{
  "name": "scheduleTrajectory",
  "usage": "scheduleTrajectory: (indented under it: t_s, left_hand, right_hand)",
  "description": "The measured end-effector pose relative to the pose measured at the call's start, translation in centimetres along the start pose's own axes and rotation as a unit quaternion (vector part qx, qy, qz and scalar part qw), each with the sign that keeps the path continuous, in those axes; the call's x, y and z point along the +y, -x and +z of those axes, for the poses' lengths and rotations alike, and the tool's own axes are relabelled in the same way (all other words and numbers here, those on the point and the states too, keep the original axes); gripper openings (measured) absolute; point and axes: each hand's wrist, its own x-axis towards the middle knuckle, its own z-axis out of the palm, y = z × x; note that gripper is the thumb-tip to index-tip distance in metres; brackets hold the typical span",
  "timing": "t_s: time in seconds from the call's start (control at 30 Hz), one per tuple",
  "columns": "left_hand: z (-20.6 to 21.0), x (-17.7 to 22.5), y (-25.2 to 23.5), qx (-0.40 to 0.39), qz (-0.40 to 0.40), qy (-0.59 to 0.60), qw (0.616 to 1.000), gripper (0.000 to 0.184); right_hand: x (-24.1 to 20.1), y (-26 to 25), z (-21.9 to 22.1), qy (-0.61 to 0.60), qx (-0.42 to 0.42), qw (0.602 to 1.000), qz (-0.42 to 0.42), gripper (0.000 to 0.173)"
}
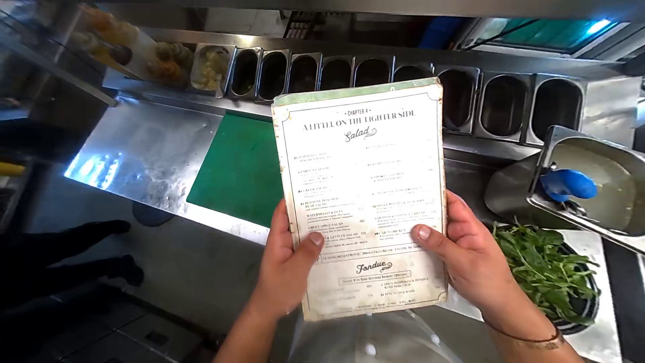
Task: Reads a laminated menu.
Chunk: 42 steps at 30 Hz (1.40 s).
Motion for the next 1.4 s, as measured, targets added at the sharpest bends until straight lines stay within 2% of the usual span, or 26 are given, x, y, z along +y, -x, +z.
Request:
scheduleTrajectory:
  t_s: [0.2,0.37,0.43,1.4]
  left_hand:
    - [0.1,0.1,-0.2,-0.006,0.002,0.007,1.0,0.061]
    - [0.2,0.3,-0.4,0.001,-0.001,0.009,1.0,0.062]
    - [0.2,0.3,-0.5,-0.002,0.003,0.008,1.0,0.061]
    - [1.9,0.3,0.0,0.034,0.021,0.031,0.999,0.061]
  right_hand:
    - [0.3,0.3,-0.3,-0.033,-0.004,0.999,0.003,0.06]
    - [0.3,0.2,-0.3,-0.019,-0.024,1.0,-0.004,0.079]
    - [0.3,0.1,-0.2,-0.012,-0.026,1.0,-0.004,0.082]
    - [-1.3,-0.2,-1.0,0.026,-0.024,0.999,0.009,0.077]
